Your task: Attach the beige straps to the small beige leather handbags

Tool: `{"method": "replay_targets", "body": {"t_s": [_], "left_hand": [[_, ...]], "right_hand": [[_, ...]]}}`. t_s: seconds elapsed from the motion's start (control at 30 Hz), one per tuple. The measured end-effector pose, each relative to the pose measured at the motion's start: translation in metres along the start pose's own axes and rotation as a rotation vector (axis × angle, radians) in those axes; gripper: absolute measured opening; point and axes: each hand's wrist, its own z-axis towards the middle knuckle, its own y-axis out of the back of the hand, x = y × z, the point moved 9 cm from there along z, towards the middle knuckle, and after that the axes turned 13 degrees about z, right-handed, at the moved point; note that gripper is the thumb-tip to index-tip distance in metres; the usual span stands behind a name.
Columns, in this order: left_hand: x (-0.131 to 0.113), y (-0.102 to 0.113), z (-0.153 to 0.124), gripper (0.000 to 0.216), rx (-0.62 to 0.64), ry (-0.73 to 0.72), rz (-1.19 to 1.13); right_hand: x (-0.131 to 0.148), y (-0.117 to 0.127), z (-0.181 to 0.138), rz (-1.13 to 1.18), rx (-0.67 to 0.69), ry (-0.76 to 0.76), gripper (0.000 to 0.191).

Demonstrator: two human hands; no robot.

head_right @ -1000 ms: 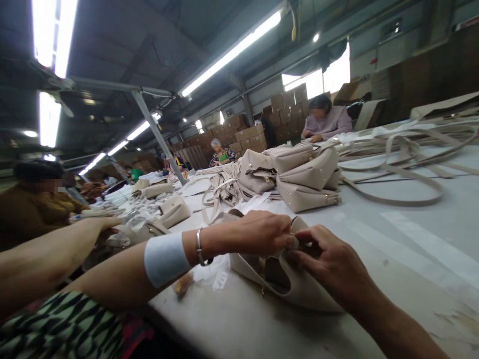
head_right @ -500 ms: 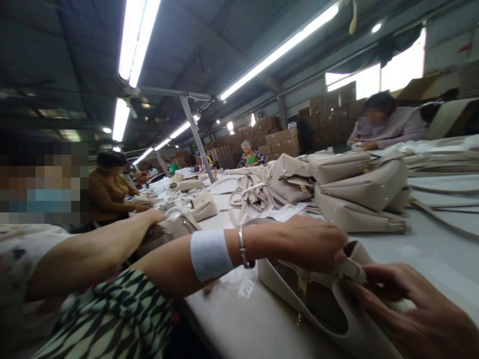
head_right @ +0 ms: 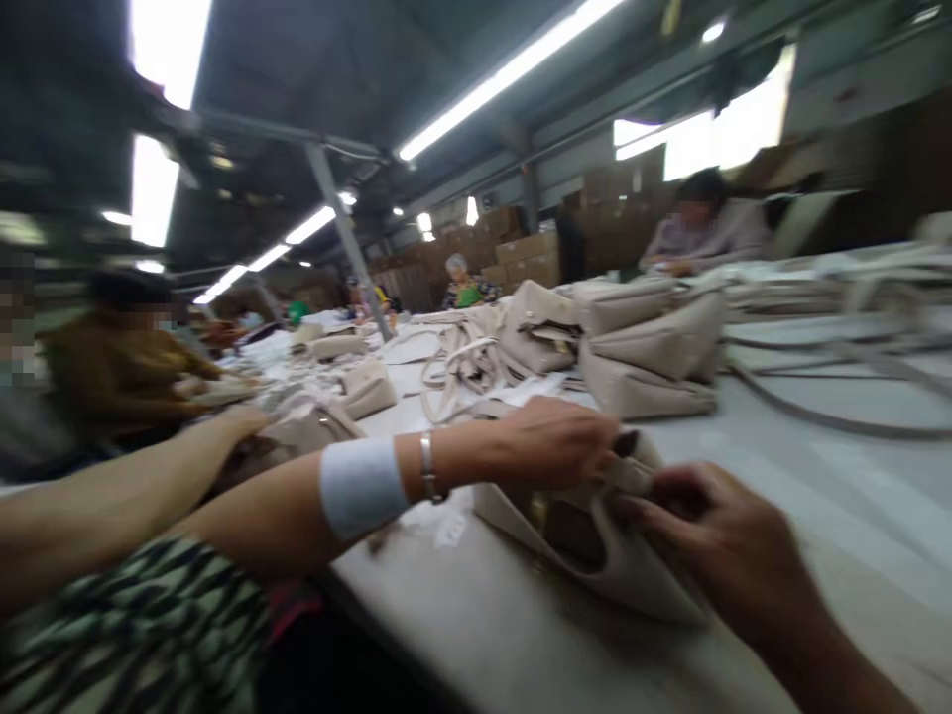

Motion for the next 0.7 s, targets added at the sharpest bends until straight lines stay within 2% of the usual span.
{"method": "replay_targets", "body": {"t_s": [0.03,0.13,0.2,0.3,0.4,0.47,0.53,0.6,0.7], "left_hand": [[-0.003,0.001,-0.003,0.015,-0.019,-0.034,-0.030],[0.003,-0.006,-0.004,0.019,-0.054,-0.037,-0.031],[0.005,-0.010,-0.003,0.019,-0.073,-0.047,-0.016],[0.002,-0.011,-0.005,0.020,-0.066,-0.058,-0.003],[0.000,-0.008,-0.008,0.020,-0.039,-0.035,0.007],[-0.002,-0.002,-0.010,0.018,-0.066,-0.018,-0.029],[-0.009,0.004,-0.011,0.031,-0.086,-0.036,-0.096],[-0.019,0.002,-0.010,0.049,-0.053,-0.074,-0.129],[-0.027,-0.003,-0.005,0.043,-0.035,-0.065,-0.115]], "right_hand": [[-0.007,0.003,-0.007,0.002,-0.011,-0.124,0.028],[-0.014,-0.010,-0.016,0.310,0.138,-0.307,0.032],[-0.013,-0.011,-0.014,0.381,0.181,-0.321,0.031],[-0.008,-0.011,-0.015,0.371,0.232,-0.298,0.028],[-0.006,-0.013,-0.018,0.366,0.296,-0.261,0.029],[-0.009,-0.015,-0.019,0.403,0.311,-0.252,0.031],[-0.012,-0.017,-0.019,0.468,0.312,-0.266,0.032],[-0.015,-0.018,-0.020,0.527,0.320,-0.288,0.033],[-0.014,-0.017,-0.021,0.550,0.320,-0.300,0.033]]}}
